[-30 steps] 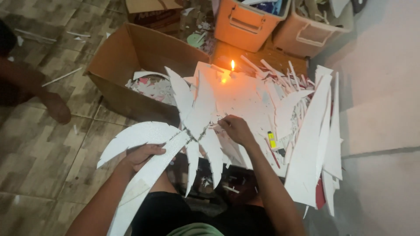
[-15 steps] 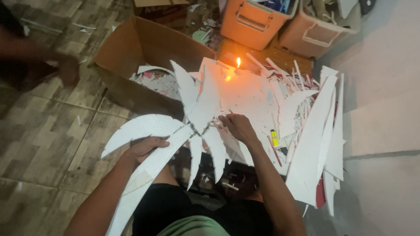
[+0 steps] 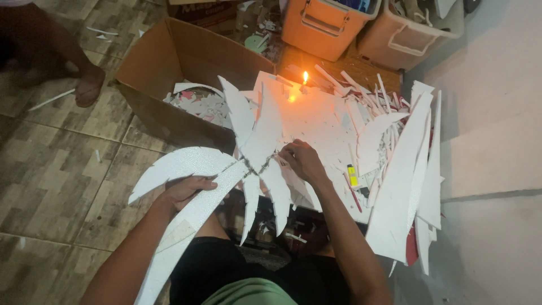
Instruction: Creating a palm tree sculpture from foam sheets by cutting out leaf shapes and using a lighter to shape and bond the pieces.
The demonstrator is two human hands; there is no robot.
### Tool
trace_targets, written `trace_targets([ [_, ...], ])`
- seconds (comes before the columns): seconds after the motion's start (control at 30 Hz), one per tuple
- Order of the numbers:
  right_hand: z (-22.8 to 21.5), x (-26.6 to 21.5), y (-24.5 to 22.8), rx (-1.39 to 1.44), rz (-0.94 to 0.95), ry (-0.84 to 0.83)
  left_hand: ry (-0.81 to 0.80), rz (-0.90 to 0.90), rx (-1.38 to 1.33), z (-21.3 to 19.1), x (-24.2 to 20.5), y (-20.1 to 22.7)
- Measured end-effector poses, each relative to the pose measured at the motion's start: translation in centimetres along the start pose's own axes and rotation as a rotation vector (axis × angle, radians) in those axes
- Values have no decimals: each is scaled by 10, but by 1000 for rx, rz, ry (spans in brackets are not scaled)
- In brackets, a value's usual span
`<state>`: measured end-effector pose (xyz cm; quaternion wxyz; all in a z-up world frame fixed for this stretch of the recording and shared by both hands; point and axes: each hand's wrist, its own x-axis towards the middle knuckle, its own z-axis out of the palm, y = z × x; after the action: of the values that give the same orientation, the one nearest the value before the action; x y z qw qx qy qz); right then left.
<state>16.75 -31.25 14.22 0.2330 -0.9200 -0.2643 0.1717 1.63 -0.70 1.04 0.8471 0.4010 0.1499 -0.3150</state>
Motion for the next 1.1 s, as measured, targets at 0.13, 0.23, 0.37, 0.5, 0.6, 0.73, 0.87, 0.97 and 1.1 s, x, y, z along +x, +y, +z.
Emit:
trace_targets([
  [0.13,-4,7,-4,-45,13,-32,18,10,-10,-9,3,-7],
  [0.23,-7,11,-3,-56,-4,-47,2,9,-29,-13,5,-8],
  [0.37,-11,8,-13,-65,-12,-65,15,3,-35,-15,6,-12],
  [0.5,-6,11,-13,-61,-45,-48,15,3,-28,-19,11,-13],
  [0.6,-4,6,-21,-147,-74,-21,38,16,-27,-19,11,-14],
  [0.73,0,-5,-27,-300,-187,-13,59,16,-14,-17,11,-16],
  [0.87,5,1,-17,-283,-180,-67,96,14,7,-20,13,-18],
  [0.97,-1,11,-18,-150,-129,-101,105,10,6,-13,12,-15],
  [1.1,-4,20,-13,-57,-16,-171,144,14,18,-13,10,-14],
])
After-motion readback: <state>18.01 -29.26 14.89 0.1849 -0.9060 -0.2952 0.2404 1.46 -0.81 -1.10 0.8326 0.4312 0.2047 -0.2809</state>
